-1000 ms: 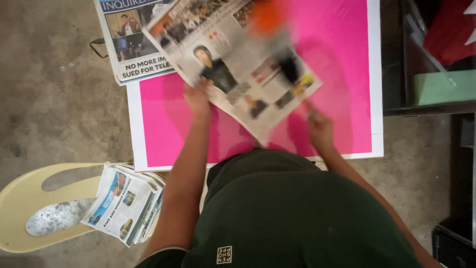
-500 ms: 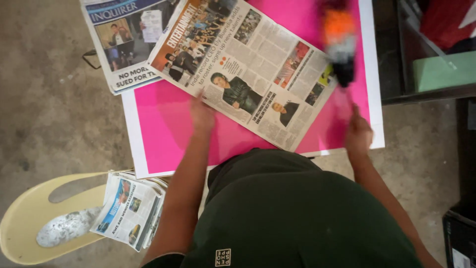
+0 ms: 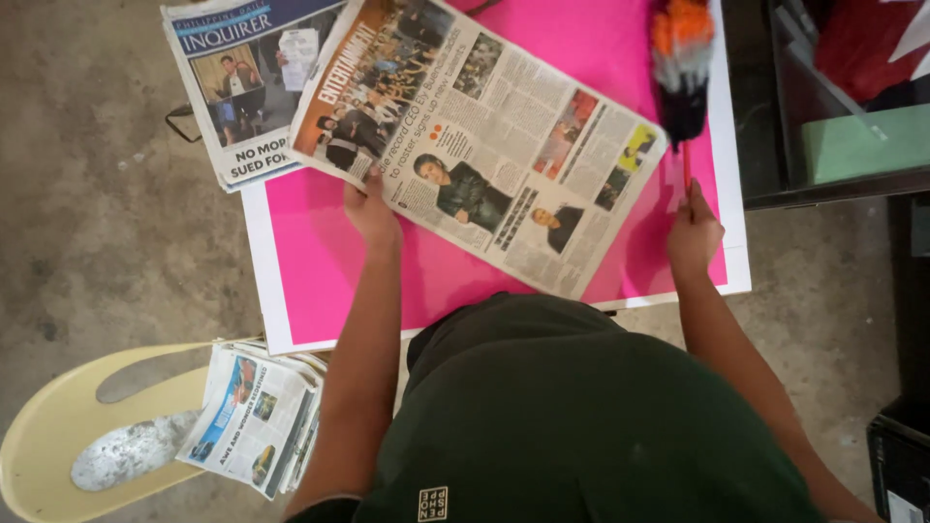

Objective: Dusting off individual pages of old newspapers using a colorful feather duster on a table.

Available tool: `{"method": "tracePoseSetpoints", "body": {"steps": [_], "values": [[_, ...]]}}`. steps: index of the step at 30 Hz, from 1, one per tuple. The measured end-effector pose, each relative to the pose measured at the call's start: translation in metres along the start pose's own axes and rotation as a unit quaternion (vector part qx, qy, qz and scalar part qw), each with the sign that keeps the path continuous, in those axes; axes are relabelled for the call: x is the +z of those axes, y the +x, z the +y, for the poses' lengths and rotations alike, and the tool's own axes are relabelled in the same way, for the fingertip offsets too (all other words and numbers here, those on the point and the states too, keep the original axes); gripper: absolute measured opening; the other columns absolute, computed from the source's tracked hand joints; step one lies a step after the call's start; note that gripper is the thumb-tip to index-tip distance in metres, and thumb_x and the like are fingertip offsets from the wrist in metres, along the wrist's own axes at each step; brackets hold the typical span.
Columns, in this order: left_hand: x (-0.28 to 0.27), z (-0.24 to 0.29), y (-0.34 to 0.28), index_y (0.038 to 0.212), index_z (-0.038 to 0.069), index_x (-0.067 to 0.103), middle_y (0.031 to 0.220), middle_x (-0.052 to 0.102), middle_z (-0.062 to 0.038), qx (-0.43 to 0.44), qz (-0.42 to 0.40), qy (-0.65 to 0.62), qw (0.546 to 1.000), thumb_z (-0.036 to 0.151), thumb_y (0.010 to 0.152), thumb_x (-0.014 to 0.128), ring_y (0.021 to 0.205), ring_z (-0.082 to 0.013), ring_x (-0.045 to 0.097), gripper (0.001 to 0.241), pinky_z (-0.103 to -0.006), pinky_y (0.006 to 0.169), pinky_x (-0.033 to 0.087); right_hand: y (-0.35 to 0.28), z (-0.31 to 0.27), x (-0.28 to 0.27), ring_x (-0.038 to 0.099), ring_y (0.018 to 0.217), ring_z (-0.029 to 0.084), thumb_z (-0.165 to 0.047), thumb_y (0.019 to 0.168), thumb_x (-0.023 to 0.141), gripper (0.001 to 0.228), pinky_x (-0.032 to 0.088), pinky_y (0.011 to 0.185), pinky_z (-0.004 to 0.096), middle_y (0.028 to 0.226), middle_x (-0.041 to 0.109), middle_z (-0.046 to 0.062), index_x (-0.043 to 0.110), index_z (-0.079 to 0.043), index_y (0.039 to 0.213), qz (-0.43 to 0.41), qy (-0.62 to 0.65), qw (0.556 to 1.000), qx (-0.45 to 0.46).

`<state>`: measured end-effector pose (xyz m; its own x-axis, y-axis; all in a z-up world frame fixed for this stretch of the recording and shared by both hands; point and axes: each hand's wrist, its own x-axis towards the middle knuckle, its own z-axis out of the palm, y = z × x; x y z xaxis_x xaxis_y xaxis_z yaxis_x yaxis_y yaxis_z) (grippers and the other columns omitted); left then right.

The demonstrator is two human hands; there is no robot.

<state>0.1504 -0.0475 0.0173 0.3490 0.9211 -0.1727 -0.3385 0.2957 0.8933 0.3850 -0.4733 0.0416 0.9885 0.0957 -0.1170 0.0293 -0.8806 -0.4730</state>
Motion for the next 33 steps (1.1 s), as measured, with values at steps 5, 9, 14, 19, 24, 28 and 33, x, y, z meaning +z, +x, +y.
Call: {"method": "tracePoseSetpoints", "body": {"steps": [5,9,14,19,24,28,33], "values": [[-0.001,-0.006,-0.039,0.108,-0.002,0.067,0.089,0.066,-0.009,0.108,-0.088,0.222,0.965,0.012,0.106,0.069,0.078,-0.0181,0.060,0.014,-0.0319,0.071,0.051,-0.010,0.019,0.015,0.064,0.078,0.015,-0.014,0.107,0.058,0.038,0.051,0.066,0.031,0.110,0.076,0.015,0.064,-0.009,0.143,0.040,0.189,0.981,-0.025],[0.064,0.088,-0.096,0.138,0.008,0.060,0.140,0.063,-0.020,0.244,-0.486,0.213,0.812,0.032,0.094,0.076,0.134,-0.0330,0.058,0.053,-0.0471,0.114,0.049,-0.018,0.046,0.037,0.066,0.111,0.014,-0.010,0.110,0.062,0.035,0.052,0.093,0.032,0.130,0.073,0.017,0.065,-0.003,0.144,0.033,0.249,0.957,-0.144],[0.058,0.023,-0.100,0.141,0.015,0.061,0.156,0.039,-0.022,0.218,-0.505,0.455,0.701,0.039,0.079,0.088,0.147,-0.0411,0.027,0.073,-0.0672,0.116,0.019,-0.016,0.035,0.025,0.063,0.098,0.009,-0.010,0.108,0.056,0.039,0.052,0.090,0.028,0.125,0.072,0.010,0.063,-0.007,0.146,-0.002,0.337,0.941,0.029],[0.060,-0.003,-0.082,0.138,0.026,0.061,0.158,0.026,-0.025,0.119,-0.287,0.675,0.669,0.023,0.075,0.084,0.144,-0.0444,0.023,0.067,-0.0643,0.110,0.030,-0.023,0.045,0.017,0.046,0.072,0.015,-0.006,0.113,0.054,0.043,0.041,0.064,0.033,0.085,0.058,0.011,0.060,-0.003,0.155,0.076,0.423,0.902,0.039],[0.045,-0.028,-0.067,0.132,0.019,0.062,0.133,0.050,-0.016,0.108,-0.304,0.612,0.722,0.007,0.074,0.081,0.124,-0.0417,0.050,0.062,-0.0495,0.106,0.046,-0.060,0.062,-0.005,0.070,0.096,0.023,0.003,0.104,0.051,0.051,0.059,0.082,0.037,0.112,0.073,0.014,0.058,-0.012,0.152,-0.028,0.094,0.935,-0.342],[0.038,-0.038,-0.058,0.126,0.013,0.062,0.121,0.058,-0.019,0.099,-0.313,0.588,0.739,0.001,0.074,0.078,0.109,-0.0435,0.059,0.055,-0.0492,0.093,0.050,-0.042,0.074,-0.008,0.070,0.075,0.029,-0.023,0.099,0.064,0.045,0.058,0.056,0.043,0.095,0.074,0.013,0.062,-0.025,0.143,-0.133,-0.177,0.932,-0.287],[0.010,-0.067,-0.046,0.100,0.008,0.074,0.099,0.073,-0.011,0.038,-0.294,0.356,0.887,-0.002,0.077,0.073,0.086,-0.0245,0.071,0.026,-0.0362,0.077,0.058,0.007,0.089,-0.011,0.068,0.080,0.030,-0.015,0.108,0.065,0.025,0.057,0.074,0.045,0.096,0.071,0.024,0.073,-0.005,0.129,0.099,-0.034,0.992,-0.065]]}}
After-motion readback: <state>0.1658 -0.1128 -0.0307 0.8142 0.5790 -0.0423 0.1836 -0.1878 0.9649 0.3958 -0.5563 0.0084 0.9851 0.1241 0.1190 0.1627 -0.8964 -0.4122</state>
